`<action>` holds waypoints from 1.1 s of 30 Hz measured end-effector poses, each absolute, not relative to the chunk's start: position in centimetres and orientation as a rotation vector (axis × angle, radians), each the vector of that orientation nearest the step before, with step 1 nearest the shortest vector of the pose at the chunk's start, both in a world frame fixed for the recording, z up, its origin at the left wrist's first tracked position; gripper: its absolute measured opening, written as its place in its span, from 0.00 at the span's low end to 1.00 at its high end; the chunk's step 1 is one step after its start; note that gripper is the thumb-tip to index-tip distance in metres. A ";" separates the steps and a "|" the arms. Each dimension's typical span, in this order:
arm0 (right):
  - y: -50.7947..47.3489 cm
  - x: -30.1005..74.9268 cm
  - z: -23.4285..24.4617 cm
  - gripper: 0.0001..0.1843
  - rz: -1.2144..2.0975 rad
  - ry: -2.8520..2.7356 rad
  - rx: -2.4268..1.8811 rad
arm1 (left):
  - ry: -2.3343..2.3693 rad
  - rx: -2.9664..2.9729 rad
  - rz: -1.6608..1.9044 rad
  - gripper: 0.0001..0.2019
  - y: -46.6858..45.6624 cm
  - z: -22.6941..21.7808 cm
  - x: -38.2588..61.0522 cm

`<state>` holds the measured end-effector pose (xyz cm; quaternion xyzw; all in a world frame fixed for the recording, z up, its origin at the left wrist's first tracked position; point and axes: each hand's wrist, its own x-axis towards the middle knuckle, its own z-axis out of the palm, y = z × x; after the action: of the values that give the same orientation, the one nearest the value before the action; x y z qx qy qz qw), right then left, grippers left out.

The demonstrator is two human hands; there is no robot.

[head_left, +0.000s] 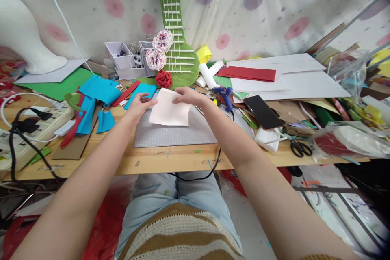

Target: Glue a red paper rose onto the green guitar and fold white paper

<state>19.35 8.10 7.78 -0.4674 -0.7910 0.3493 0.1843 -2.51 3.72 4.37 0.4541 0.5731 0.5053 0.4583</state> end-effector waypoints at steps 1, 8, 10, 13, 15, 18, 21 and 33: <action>7.7 19.9 7.6 0.11 1.086 -2.085 -1.258 | 1.264 1.108 1.279 0.34 3.3 4.5 -2.5; 5.3 21.0 5.3 0.26 1.433 -1.363 -0.901 | 0.857 1.145 1.284 0.31 1.5 5.1 -0.1; 4.8 21.1 4.5 0.27 1.428 -1.304 -0.900 | 0.895 1.154 1.336 0.26 1.7 5.2 0.5; 4.3 21.4 3.4 0.27 1.409 -1.273 -0.879 | 0.953 1.233 1.388 0.22 2.2 4.8 1.1; 4.0 21.6 2.7 0.28 1.395 -1.252 -0.858 | 1.025 1.297 1.380 0.22 2.3 4.1 1.6; 3.9 21.5 2.2 0.27 1.381 -1.202 -0.891 | 1.169 1.370 1.326 0.23 2.2 3.0 2.5; 4.0 21.5 2.6 0.24 1.338 -1.165 -0.968 | 1.324 1.439 1.297 0.26 2.2 2.8 3.1; 3.3 22.5 2.1 0.23 1.421 -1.158 -0.953 | 1.338 1.436 1.203 0.33 2.1 2.9 2.9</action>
<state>22.48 3.25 2.13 -0.3960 -0.4813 0.5909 0.5122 2.87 2.11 2.90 0.5697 0.5308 0.4773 0.4073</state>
